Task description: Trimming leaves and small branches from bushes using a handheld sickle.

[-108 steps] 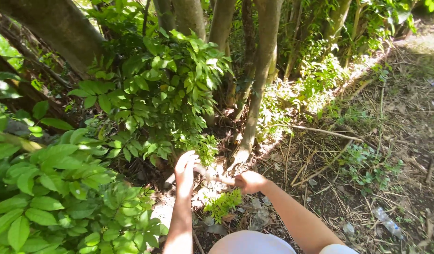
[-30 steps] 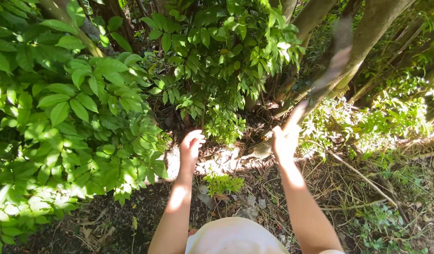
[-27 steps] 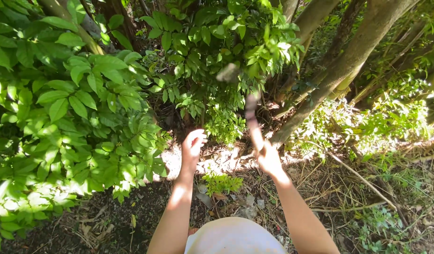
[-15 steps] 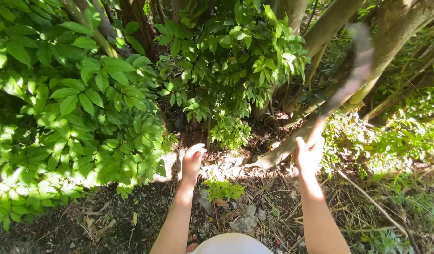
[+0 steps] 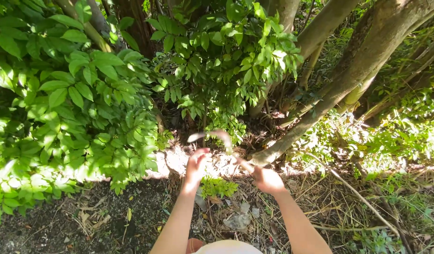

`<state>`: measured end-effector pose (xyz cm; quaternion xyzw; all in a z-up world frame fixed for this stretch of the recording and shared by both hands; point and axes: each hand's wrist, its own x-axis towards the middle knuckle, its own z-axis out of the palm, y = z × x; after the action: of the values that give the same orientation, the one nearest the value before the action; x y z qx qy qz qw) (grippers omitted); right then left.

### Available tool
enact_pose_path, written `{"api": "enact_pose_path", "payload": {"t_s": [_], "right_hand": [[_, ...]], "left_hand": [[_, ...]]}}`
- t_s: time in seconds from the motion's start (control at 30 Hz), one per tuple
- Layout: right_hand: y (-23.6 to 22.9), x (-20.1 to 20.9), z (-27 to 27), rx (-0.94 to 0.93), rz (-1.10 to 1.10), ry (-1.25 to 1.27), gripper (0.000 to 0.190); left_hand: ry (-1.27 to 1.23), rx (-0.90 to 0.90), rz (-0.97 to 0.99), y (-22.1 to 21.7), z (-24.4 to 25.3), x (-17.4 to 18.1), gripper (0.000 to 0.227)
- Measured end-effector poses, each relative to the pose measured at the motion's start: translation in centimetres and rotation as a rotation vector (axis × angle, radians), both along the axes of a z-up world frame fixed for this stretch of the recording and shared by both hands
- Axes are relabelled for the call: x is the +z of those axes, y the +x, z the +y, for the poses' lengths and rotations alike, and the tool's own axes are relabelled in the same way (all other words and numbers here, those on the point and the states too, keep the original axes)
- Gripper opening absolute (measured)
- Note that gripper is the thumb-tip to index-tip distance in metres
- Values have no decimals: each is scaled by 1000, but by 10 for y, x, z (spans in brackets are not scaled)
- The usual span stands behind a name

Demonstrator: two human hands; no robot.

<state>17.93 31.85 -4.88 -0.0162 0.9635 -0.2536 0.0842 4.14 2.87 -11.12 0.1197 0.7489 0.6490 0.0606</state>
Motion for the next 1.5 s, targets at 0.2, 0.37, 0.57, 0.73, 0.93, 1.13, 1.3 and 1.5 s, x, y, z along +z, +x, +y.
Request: {"api": "enact_pose_path", "payload": {"t_s": [0.2,0.37,0.57,0.73,0.93,1.13,1.3,1.5], "right_hand": [[-22,52,79,-664,681,-396,35],[-39,42,96,-775,858,-400,31],[-3,22,12,-491,-11,-35,31],[6,20,-24,-199,-350,-54,58],[-35,122,23,-751,418,-533,35],[-53,135,21,-826,1114,-249,71],[-24,54,-15,-388,-62,3,18],[8,49,-47,-320,-373,-77,34]], "left_hand": [[118,45,-255,24,11,57,35],[233,26,-276,27,10,74,34],[96,26,-246,21,-8,97,35],[201,10,-130,-4,-22,60,30],[292,11,-188,-2,-37,67,31],[243,43,-315,16,-43,122,30],[196,49,-317,7,-36,99,31],[261,44,-200,-5,-41,95,28]]}}
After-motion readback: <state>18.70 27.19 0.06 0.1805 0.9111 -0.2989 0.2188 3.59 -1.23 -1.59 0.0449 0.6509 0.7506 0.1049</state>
